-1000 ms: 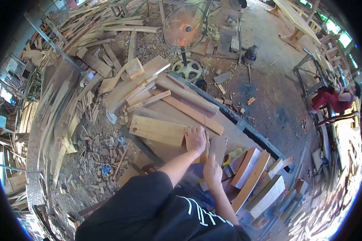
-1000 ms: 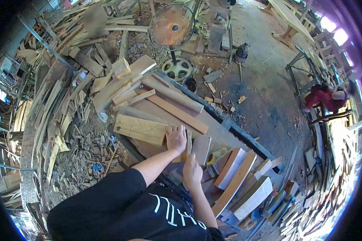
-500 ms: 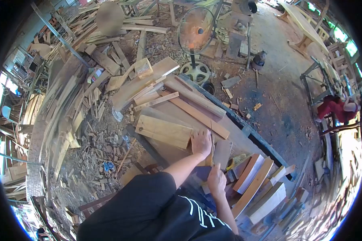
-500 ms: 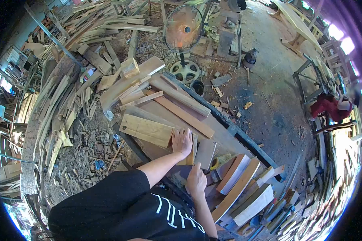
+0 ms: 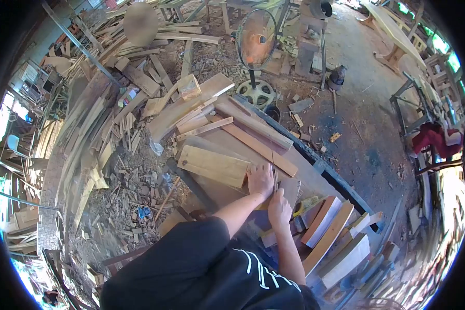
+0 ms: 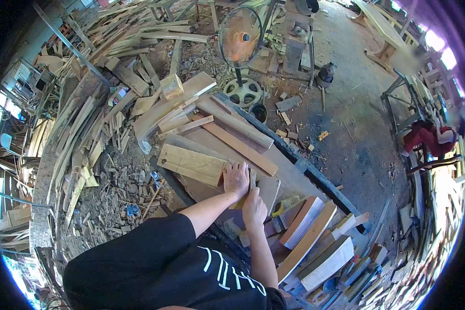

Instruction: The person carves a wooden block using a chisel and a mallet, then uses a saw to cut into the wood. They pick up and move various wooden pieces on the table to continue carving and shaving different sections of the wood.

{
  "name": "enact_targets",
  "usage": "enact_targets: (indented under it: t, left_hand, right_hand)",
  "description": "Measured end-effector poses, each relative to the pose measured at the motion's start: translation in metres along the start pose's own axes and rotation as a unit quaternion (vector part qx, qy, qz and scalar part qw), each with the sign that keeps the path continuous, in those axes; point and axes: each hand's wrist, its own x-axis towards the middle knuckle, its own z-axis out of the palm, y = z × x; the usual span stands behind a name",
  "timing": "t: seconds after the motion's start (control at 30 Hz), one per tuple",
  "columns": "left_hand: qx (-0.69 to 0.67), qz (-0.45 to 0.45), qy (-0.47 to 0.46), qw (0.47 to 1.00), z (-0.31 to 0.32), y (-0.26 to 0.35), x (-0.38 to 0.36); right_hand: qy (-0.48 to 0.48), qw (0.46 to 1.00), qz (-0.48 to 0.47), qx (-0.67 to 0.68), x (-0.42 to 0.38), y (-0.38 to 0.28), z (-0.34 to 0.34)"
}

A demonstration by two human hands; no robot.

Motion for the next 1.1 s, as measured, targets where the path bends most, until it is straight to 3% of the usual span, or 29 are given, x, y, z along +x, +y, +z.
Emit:
enact_targets:
  t: [0.13,0.2,0.33,0.37,0.4,0.57,0.77,0.97,1.1]
  left_hand:
    - [0.004,0.002,0.01,1.0,-0.001,0.0,0.002]
    - [-0.002,-0.009,-0.001,1.0,-0.003,0.001,0.002]
    - [0.007,-0.005,-0.051,0.999,-0.017,0.003,0.003]
    - [0.018,0.014,-0.013,1.0,0.002,-0.002,0.002]
    - [-0.002,0.003,-0.017,1.0,0.007,-0.004,0.002]
    - [-0.003,0.008,-0.028,1.0,-0.002,0.0,0.006]
    - [0.003,0.004,-0.042,0.999,-0.009,0.002,0.007]
    - [0.016,0.005,-0.046,0.999,-0.003,0.001,0.005]
    - [0.025,-0.001,-0.054,0.998,-0.002,0.001,0.007]
  right_hand:
    - [-0.008,1.0,0.003,0.018,-0.032,0.005,-0.008]
    - [-0.063,0.997,0.047,-0.017,-0.055,0.004,-0.021]
    - [-0.039,0.999,0.02,-0.001,-0.002,0.001,0.001]
    - [0.025,0.999,-0.02,-0.006,0.011,0.009,0.018]
    - [0.009,1.0,-0.002,-0.002,0.017,0.007,0.017]
    - [-0.039,0.998,0.045,-0.012,-0.053,0.014,-0.008]
    - [-0.001,1.0,0.02,0.004,0.013,0.003,0.008]
    - [-0.048,0.997,0.059,-0.031,-0.051,0.007,-0.014]
    - [-0.017,0.999,0.033,0.017,0.011,0.005,0.008]
